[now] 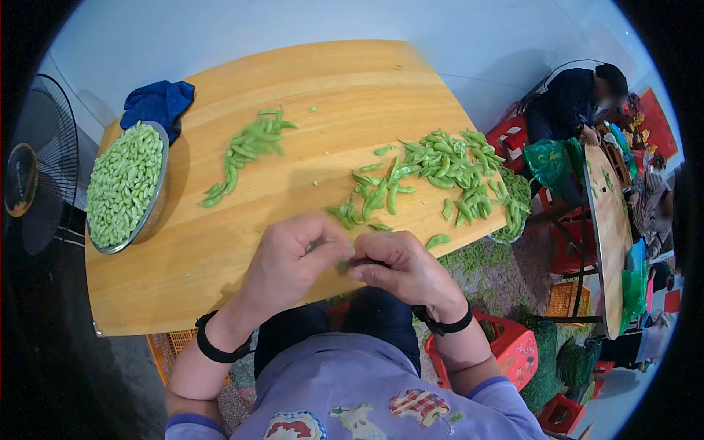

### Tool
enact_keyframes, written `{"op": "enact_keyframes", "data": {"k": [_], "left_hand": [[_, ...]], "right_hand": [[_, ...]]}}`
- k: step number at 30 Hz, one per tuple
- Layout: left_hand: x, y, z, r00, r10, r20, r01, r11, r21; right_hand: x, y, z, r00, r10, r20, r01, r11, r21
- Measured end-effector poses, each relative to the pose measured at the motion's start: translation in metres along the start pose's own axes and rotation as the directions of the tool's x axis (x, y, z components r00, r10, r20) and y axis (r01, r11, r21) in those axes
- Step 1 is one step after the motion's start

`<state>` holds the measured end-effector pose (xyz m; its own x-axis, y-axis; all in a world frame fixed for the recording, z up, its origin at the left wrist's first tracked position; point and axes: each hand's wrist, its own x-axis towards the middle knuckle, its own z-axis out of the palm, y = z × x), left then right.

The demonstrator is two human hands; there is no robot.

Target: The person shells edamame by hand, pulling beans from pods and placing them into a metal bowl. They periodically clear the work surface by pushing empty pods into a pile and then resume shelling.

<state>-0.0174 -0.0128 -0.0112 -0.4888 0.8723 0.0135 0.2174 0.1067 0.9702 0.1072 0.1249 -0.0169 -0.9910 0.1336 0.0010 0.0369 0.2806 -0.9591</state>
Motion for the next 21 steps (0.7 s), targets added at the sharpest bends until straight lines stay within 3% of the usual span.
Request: {"op": "enact_keyframes", "data": {"k": [2,3,4,5,6,7,8,9,11,12,14,16,19,21], "left_hand": [[-0.001,-0.001,-0.001,0.999,-0.038,0.017,0.039,0.998,-0.044],[0.0,0.0,-0.003,0.992,-0.096,0.082,0.109,0.98,-0.164],[-0.001,0.0,-0.004,0.977,-0.146,0.153,0.184,0.943,-0.277],[0.0,-0.004,-0.004,0.976,-0.147,0.157,0.187,0.942,-0.279],[0.002,-0.01,-0.003,0.972,-0.102,0.212,0.183,0.893,-0.41],[0.003,-0.012,-0.002,0.965,-0.047,0.258,0.183,0.826,-0.533],[0.004,-0.012,-0.003,0.965,-0.043,0.258,0.18,0.826,-0.533],[0.004,-0.011,-0.003,0.961,-0.065,0.27,0.204,0.826,-0.525],[0.003,-0.007,-0.003,0.956,-0.089,0.279,0.229,0.821,-0.523],[0.003,-0.001,-0.004,0.966,-0.103,0.238,0.202,0.874,-0.442],[0.004,0.001,-0.005,0.973,-0.116,0.2,0.182,0.917,-0.354],[0.005,0.002,-0.005,0.984,-0.053,0.169,0.086,0.978,-0.192],[0.004,0.012,-0.006,0.978,-0.13,0.163,0.161,0.967,-0.197],[0.004,0.005,-0.002,0.988,-0.086,0.132,0.108,0.979,-0.174]], "right_hand": [[-0.001,0.006,0.0,0.994,-0.109,0.022,0.109,0.994,-0.013],[-0.002,0.005,-0.002,0.994,-0.103,0.021,0.103,0.995,-0.01],[-0.003,0.002,-0.004,0.997,0.008,0.072,-0.024,0.973,0.23],[-0.005,0.001,-0.006,0.984,0.101,0.145,-0.157,0.881,0.447],[-0.006,0.005,-0.006,0.984,0.104,0.143,-0.158,0.881,0.446],[-0.007,0.013,-0.006,0.971,0.114,0.209,-0.215,0.797,0.564],[-0.007,0.016,-0.006,0.955,0.114,0.274,-0.274,0.694,0.666],[-0.008,0.014,-0.008,0.955,0.114,0.273,-0.273,0.696,0.664],[-0.009,0.003,-0.011,0.931,0.247,0.268,-0.349,0.82,0.453],[-0.008,0.002,-0.011,0.929,0.251,0.273,-0.354,0.819,0.452],[-0.009,0.003,-0.008,0.985,0.017,0.172,-0.061,0.966,0.25],[-0.009,0.008,-0.007,0.985,0.012,0.174,-0.06,0.961,0.27],[-0.008,0.009,-0.01,0.984,0.007,0.176,-0.045,0.976,0.213],[-0.008,0.007,-0.011,0.985,0.01,0.172,-0.034,0.99,0.139]]}}
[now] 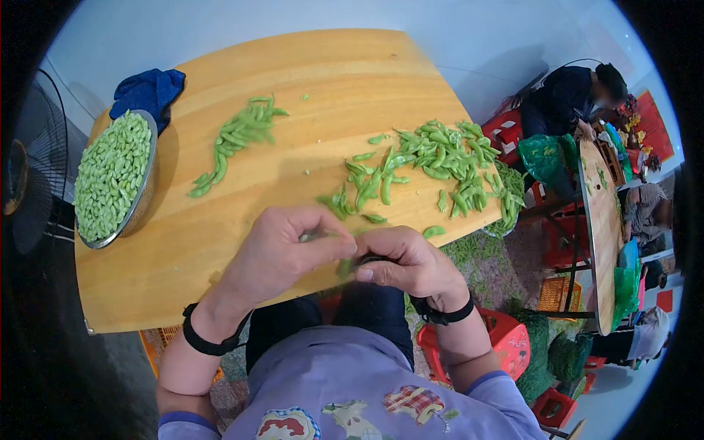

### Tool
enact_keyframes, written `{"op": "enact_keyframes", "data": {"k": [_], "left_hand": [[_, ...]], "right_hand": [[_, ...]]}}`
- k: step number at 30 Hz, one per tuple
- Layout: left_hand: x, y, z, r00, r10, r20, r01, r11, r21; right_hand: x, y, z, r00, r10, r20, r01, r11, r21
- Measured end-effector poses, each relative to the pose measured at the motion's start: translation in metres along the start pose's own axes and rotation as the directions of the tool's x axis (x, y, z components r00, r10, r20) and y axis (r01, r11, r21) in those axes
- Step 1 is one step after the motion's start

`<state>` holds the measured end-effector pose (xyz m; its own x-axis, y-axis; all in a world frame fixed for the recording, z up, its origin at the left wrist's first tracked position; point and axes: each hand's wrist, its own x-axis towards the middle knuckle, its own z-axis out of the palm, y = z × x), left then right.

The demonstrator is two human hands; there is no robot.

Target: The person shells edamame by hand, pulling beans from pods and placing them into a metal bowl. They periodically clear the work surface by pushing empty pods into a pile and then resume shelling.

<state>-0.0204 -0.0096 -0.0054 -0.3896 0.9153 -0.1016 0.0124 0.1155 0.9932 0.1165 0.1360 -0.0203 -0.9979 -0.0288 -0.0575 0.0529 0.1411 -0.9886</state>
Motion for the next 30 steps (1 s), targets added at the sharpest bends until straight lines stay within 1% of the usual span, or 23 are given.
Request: {"op": "enact_keyframes", "data": {"k": [2,6,8,9,10,11,12,13,14,15,16,17,18,19,20,21,22,23,25,26,28,29,30], "left_hand": [[0.0,-0.003,0.001,0.998,0.052,-0.022,-0.052,0.998,0.032],[-0.003,0.007,0.002,0.999,-0.01,-0.036,0.011,0.999,0.036],[-0.003,0.007,0.002,0.998,-0.057,-0.036,0.058,0.998,0.009],[-0.002,0.003,0.002,0.998,-0.069,-0.005,0.068,0.993,-0.1],[0.0,-0.002,0.001,0.997,-0.075,0.025,0.079,0.975,-0.208],[0.002,-0.007,0.001,0.997,-0.072,0.028,0.076,0.975,-0.209],[0.003,-0.015,0.002,0.991,-0.015,0.135,0.072,0.898,-0.433],[0.005,-0.021,0.004,0.972,0.066,0.225,0.094,0.769,-0.633],[0.005,-0.027,0.005,0.971,0.073,0.226,0.091,0.765,-0.637],[0.006,-0.032,0.007,0.956,0.144,0.257,0.074,0.727,-0.683],[0.007,-0.033,0.007,0.936,0.217,0.277,0.057,0.684,-0.727],[0.006,-0.03,0.007,0.936,0.226,0.27,0.047,0.679,-0.732],[0.005,-0.023,0.005,0.968,0.06,0.246,0.133,0.704,-0.698],[0.004,-0.02,0.004,0.971,-0.11,0.212,0.226,0.714,-0.662],[0.005,-0.02,0.009,0.972,-0.107,0.207,0.22,0.715,-0.663],[0.006,-0.022,0.018,0.997,-0.069,0.04,0.079,0.834,-0.545],[0.007,-0.024,0.023,0.993,-0.004,-0.12,-0.044,0.921,-0.388],[0.006,-0.025,0.022,0.992,-0.005,-0.126,-0.044,0.92,-0.388],[0.006,-0.027,0.019,0.993,0.097,-0.066,-0.111,0.958,-0.263],[0.004,-0.027,0.018,0.993,0.094,-0.074,-0.11,0.958,-0.263],[0.0,-0.026,0.017,1.0,-0.01,-0.004,0.009,0.971,-0.241],[-0.001,-0.026,0.015,1.0,-0.012,-0.01,0.009,0.971,-0.24],[-0.002,-0.027,0.012,0.998,-0.043,0.035,0.051,0.963,-0.264]], "right_hand": [[0.0,-0.005,0.0,0.999,-0.039,-0.028,0.037,0.998,-0.042],[0.0,-0.006,0.004,0.994,-0.072,-0.08,0.066,0.995,-0.074],[-0.001,-0.006,0.007,0.993,-0.011,-0.115,0.021,0.996,0.082],[-0.002,-0.005,0.007,0.993,-0.008,-0.119,0.018,0.997,0.081],[-0.003,-0.004,0.006,0.993,0.076,-0.086,-0.05,0.961,0.271],[-0.004,-0.003,0.005,0.988,0.151,-0.04,-0.117,0.887,0.447],[-0.003,0.001,0.006,0.988,0.15,-0.043,-0.116,0.889,0.443],[-0.002,0.008,0.01,0.998,0.046,-0.03,-0.022,0.836,0.548],[-0.003,0.011,0.014,0.998,-0.058,-0.03,0.063,0.761,0.646],[-0.005,0.01,0.016,0.998,-0.054,-0.028,0.06,0.766,0.639],[-0.006,0.007,0.017,0.999,0.017,-0.042,0.014,0.773,0.635],[-0.005,0.001,0.017,0.994,0.088,-0.058,-0.032,0.776,0.63],[-0.005,-0.01,0.017,0.973,0.181,-0.146,-0.095,0.883,0.46],[-0.005,-0.014,0.018,0.973,0.18,-0.146,-0.095,0.884,0.457],[-0.003,-0.016,0.018,0.952,0.014,-0.307,-0.006,1.0,0.027],[0.0,-0.018,0.019,0.904,-0.206,-0.374,0.036,0.909,-0.415],[0.002,-0.027,0.025,0.89,-0.191,-0.414,-0.022,0.889,-0.457],[0.002,-0.029,0.026,0.892,-0.191,-0.409,-0.018,0.89,-0.456],[0.002,-0.03,0.026,0.898,-0.139,-0.417,-0.068,0.894,-0.443],[0.001,-0.028,0.026,0.902,-0.137,-0.41,-0.064,0.895,-0.442],[-0.001,-0.021,0.026,0.913,-0.083,-0.399,-0.025,0.966,-0.258],[-0.001,-0.019,0.024,0.916,-0.084,-0.393,-0.022,0.966,-0.257],[-0.002,-0.017,0.022,0.917,0.027,-0.397,-0.068,0.994,-0.09]]}}
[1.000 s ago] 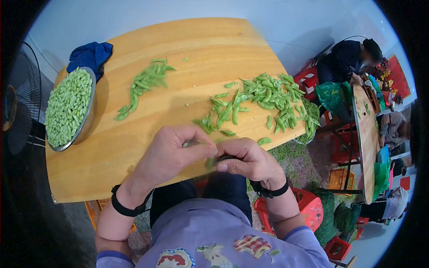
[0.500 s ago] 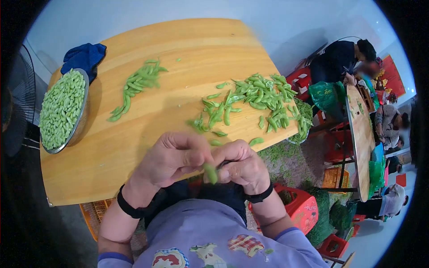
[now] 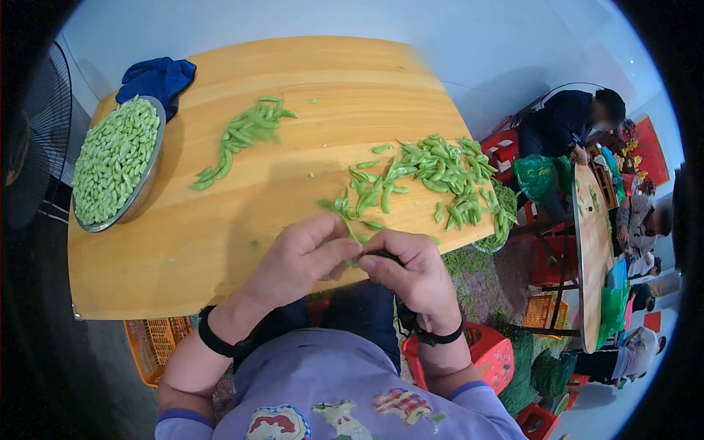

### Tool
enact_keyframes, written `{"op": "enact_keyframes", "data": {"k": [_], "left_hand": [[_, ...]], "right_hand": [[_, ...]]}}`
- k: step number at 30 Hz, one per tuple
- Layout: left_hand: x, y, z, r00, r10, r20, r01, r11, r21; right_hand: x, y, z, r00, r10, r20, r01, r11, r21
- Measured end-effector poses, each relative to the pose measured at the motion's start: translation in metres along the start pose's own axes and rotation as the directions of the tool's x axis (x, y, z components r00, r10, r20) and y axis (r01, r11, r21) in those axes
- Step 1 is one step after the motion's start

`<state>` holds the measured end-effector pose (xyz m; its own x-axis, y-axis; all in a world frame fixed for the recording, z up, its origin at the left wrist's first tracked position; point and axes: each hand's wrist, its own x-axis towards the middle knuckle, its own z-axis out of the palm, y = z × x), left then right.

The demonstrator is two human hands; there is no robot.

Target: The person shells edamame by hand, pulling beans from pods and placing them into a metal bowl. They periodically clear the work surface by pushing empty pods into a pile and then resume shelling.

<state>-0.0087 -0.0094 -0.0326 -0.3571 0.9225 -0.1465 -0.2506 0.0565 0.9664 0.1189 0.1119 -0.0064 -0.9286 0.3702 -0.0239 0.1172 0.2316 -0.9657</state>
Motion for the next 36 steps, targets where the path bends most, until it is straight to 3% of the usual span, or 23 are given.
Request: {"op": "enact_keyframes", "data": {"k": [1,3,5,6,7,8,9,11,13,17,19,21,22,23,25,27,28,30,31,33,34,35,36], "left_hand": [[0.0,0.0,-0.001,0.998,-0.041,0.038,0.042,0.999,-0.025],[0.0,0.0,0.0,0.999,-0.044,0.018,0.045,0.992,-0.116],[-0.001,-0.002,0.005,0.999,-0.049,-0.001,0.047,0.977,-0.206],[-0.001,-0.005,0.009,0.997,-0.069,-0.041,0.048,0.924,-0.378],[0.0,-0.007,0.013,0.993,-0.094,-0.078,0.037,0.841,-0.54],[0.001,-0.008,0.016,0.993,-0.088,-0.081,0.03,0.839,-0.543],[0.002,-0.009,0.019,0.979,-0.146,-0.139,0.033,0.798,-0.602],[0.002,-0.012,0.022,0.958,-0.205,-0.202,0.023,0.754,-0.657],[0.001,-0.017,0.018,0.989,-0.1,-0.11,-0.002,0.732,-0.681],[0.0,-0.021,0.014,0.992,-0.082,-0.096,-0.017,0.669,-0.743],[-0.003,-0.015,0.01,0.988,-0.102,-0.119,-0.021,0.669,-0.743],[-0.007,-0.016,0.001,0.98,-0.183,-0.074,0.104,0.798,-0.593],[-0.011,-0.008,-0.005,0.96,-0.221,-0.169,0.123,0.881,-0.457],[-0.014,-0.003,-0.017,0.96,-0.216,-0.177,0.117,0.888,-0.445],[-0.019,0.01,-0.049,0.94,0.01,-0.34,0.02,0.996,0.084],[-0.005,0.016,-0.084,0.853,0.06,-0.518,0.118,0.946,0.303],[0.0,0.012,-0.102,0.85,0.066,-0.522,0.116,0.945,0.307],[0.007,0.007,-0.13,0.756,0.373,-0.538,0.154,0.697,0.701],[0.007,0.007,-0.129,0.755,0.379,-0.535,0.153,0.691,0.707],[0.009,0.007,-0.125,0.771,0.384,-0.508,0.38,0.364,0.851],[0.013,0.005,-0.127,0.771,0.386,-0.507,0.379,0.361,0.852],[0.016,-0.002,-0.131,0.777,0.426,-0.463,0.386,0.258,0.885],[0.017,-0.009,-0.134,0.784,0.458,-0.418,0.393,0.154,0.906]], "right_hand": [[0.0,0.001,-0.001,0.994,0.108,0.023,-0.11,0.985,0.134],[-0.001,-0.003,0.0,0.987,0.157,0.029,-0.16,0.972,0.17],[-0.001,0.0,0.003,0.971,0.239,0.014,-0.221,0.875,0.431],[0.0,0.004,0.007,0.972,0.235,0.011,-0.217,0.877,0.429],[0.0,0.009,0.014,0.987,0.108,-0.116,-0.078,0.968,0.237],[0.0,0.012,0.019,0.977,-0.044,-0.208,0.049,0.999,0.02],[-0.001,0.01,0.022,0.978,-0.047,-0.204,0.051,0.999,0.017],[-0.003,0.006,0.028,0.912,-0.343,-0.223,0.228,0.878,-0.42],[-0.001,0.005,0.033,0.893,-0.376,-0.246,0.249,0.87,-0.425],[-0.001,0.0,0.033,0.859,-0.417,-0.296,0.255,0.851,-0.459],[-0.003,-0.002,0.027,0.874,-0.351,-0.336,0.175,0.873,-0.455],[0.002,0.002,0.02,0.85,-0.375,-0.371,0.179,0.866,-0.466],[0.008,0.007,0.014,0.839,-0.346,-0.42,0.131,0.877,-0.462],[0.013,0.015,0.007,0.823,-0.318,-0.471,0.082,0.887,-0.455],[0.021,0.031,-0.005,0.824,-0.319,-0.468,0.099,0.895,-0.435],[0.024,0.029,-0.01,0.839,-0.038,-0.543,-0.11,0.965,-0.239],[0.024,0.03,-0.013,0.848,-0.027,-0.53,-0.103,0.971,-0.214],[0.024,0.03,-0.015,0.846,-0.05,-0.531,-0.061,0.98,-0.188],[0.023,0.03,-0.016,0.841,-0.067,-0.537,-0.027,0.986,-0.166],[0.022,0.026,-0.014,0.849,-0.069,-0.524,0.006,0.993,-0.122],[0.02,0.025,-0.01,0.865,-0.067,-0.497,0.046,0.997,-0.054],[0.019,0.025,-0.007,0.882,-0.065,-0.466,0.081,0.997,0.014],[0.017,0.025,-0.006,0.895,-0.104,-0.433,0.081,0.994,-0.072]]}}
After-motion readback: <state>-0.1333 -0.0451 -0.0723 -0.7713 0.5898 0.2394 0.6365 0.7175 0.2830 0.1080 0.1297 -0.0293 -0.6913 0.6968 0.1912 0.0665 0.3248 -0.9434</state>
